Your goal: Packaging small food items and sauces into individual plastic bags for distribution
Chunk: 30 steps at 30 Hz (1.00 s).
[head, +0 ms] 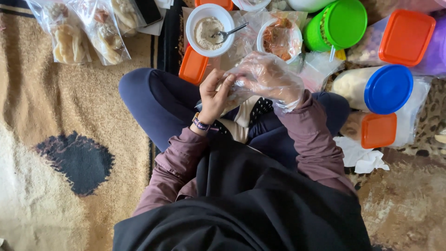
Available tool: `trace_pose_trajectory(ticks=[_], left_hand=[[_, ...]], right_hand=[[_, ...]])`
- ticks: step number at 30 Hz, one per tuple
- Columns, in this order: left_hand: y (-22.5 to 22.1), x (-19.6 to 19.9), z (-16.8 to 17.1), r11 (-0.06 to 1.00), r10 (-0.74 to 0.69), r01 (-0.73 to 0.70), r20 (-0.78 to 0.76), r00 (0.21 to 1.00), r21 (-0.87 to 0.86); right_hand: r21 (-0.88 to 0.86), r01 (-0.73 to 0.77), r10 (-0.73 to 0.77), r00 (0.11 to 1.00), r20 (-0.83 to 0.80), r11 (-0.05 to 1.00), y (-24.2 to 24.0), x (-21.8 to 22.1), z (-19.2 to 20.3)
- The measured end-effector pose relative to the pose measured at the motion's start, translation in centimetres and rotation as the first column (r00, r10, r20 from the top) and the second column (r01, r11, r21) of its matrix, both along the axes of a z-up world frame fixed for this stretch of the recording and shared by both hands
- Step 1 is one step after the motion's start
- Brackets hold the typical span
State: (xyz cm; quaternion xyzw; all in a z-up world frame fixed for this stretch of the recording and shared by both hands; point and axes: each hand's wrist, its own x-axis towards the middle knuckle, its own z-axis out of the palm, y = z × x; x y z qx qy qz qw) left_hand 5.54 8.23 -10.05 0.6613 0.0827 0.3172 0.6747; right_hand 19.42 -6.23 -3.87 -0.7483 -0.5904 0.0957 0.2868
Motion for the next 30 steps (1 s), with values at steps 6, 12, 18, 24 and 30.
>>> trace_pose_trajectory(ticks=[6, 12, 18, 24, 30], left_hand=[[-0.5, 0.9, 0.9, 0.999, -0.029, 0.027, 0.04, 0.999, 0.032], [0.0, 1.8, 1.2, 0.998, 0.032, -0.034, 0.035, 0.999, 0.044], [0.1, 2.3, 1.1, 0.992, 0.037, -0.033, 0.027, 0.999, -0.123], [0.1, 2.4, 0.0, 0.986, 0.053, -0.053, -0.005, 0.999, -0.161], [-0.3, 2.0, -1.7, 0.974, 0.072, -0.083, -0.06, 0.996, -0.211]], right_hand=[[-0.019, 0.0, 0.0, 1.0, -0.026, 1.0, -1.8, 0.8, -0.2], [-0.22, 0.043, -0.045, 0.999, -0.003, 0.975, -2.7, 1.3, 1.6], [-0.289, 0.074, -0.103, 0.991, -0.087, 0.955, -3.3, 1.6, 3.6], [-0.313, 0.145, -0.184, 0.978, -0.1, 0.939, -4.6, 1.7, 2.0], [-0.027, 0.163, -0.166, 0.972, -0.164, 0.986, -6.5, 2.2, -1.6]])
